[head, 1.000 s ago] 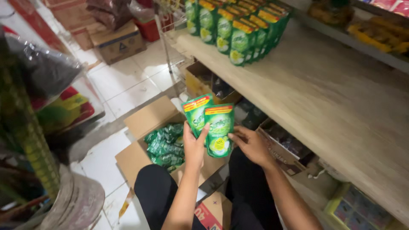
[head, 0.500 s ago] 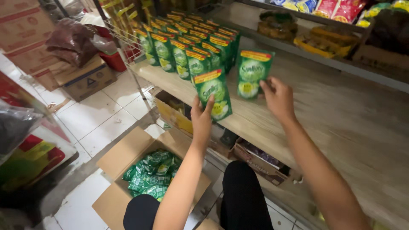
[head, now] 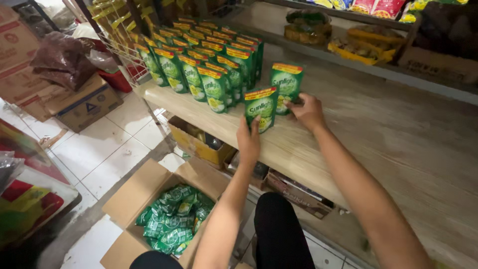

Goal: The person takes pouches of dish detergent from a box and arranges them on a wooden shelf, handling the pouches individually.

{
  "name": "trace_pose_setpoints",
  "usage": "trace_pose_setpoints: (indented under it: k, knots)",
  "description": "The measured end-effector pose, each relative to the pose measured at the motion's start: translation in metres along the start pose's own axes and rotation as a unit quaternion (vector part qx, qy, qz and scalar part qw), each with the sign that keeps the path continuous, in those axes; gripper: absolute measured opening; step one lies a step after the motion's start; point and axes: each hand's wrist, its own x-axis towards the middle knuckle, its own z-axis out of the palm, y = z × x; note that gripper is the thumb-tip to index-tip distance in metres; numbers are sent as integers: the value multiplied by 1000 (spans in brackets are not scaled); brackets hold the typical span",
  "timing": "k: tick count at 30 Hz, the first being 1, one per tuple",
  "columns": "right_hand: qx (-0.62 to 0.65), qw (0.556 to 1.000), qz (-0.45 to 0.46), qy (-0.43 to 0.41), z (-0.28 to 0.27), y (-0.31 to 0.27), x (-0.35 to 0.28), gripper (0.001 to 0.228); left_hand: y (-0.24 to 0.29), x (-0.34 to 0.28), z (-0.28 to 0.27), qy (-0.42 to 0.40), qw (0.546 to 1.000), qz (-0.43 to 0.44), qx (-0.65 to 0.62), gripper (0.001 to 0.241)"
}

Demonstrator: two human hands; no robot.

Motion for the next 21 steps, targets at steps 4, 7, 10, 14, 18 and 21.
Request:
trace_pose_setpoints:
  k: [4,7,10,14,18,21]
  knots:
    - [62,998,-9,29,11,14,28,21,1,-4,6,19,995,18,101,22]
    - [34,998,-30,53,18,34,54,23,3,-4,5,10,995,28,98,26]
    - [-87,986,-105,96,26,53,84,28,8,-7,5,24,995,58,78,35]
    - [-95,977,-134,134,47,72,105,34,10,-7,6,29,993,75,92,38]
    - [-24,989,-49,135,62,73,100,30,9,-4,6,26,992,65,103,38]
    - [13,986,-84,142,64,69,98,26,8,-8,5,24,991,84,104,35]
